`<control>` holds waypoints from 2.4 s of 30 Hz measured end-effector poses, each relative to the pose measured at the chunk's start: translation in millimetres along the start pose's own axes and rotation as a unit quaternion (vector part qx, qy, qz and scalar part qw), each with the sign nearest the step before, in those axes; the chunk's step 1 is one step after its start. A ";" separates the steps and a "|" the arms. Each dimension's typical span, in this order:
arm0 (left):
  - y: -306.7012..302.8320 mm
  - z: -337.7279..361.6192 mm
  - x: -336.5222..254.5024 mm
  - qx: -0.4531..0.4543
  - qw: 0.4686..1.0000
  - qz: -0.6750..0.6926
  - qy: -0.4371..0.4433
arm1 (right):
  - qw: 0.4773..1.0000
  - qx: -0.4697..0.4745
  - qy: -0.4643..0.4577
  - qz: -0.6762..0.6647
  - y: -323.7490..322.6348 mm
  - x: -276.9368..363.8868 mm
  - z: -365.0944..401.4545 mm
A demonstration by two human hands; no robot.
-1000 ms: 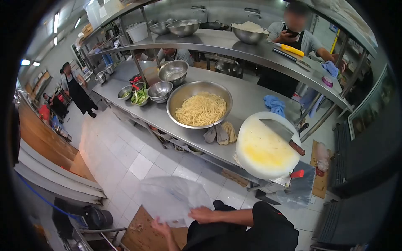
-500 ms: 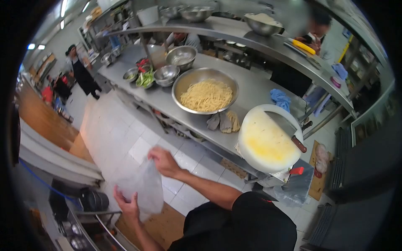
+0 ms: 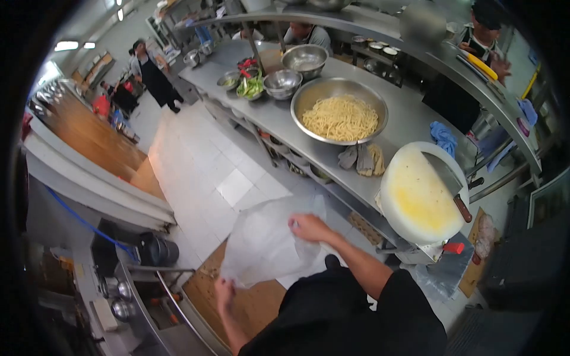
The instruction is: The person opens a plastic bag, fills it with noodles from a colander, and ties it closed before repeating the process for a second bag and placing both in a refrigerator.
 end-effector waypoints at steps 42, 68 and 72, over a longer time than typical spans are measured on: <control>-21.8 89.0 -262.0 0.269 0.785 -0.446 0.335 | 0.868 0.227 -0.338 0.283 -30.8 249.3 10.8; -40.0 168.5 -334.2 -0.046 0.670 -0.468 0.575 | 0.805 -0.134 -0.507 0.276 -116.2 356.4 29.0; 0.3 98.0 -228.3 0.055 0.677 -0.530 0.507 | 0.832 -0.082 -0.427 0.346 -51.9 261.4 1.7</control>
Point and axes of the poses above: each hand's wrist, its own z-axis away from the middle knuckle, its own y-axis out of the palm, x = y × z, the point moved 6 cm from there along -z, towards the middle knuckle, and after that the axes turned 8 degrees about z, right-handed, at the moved point
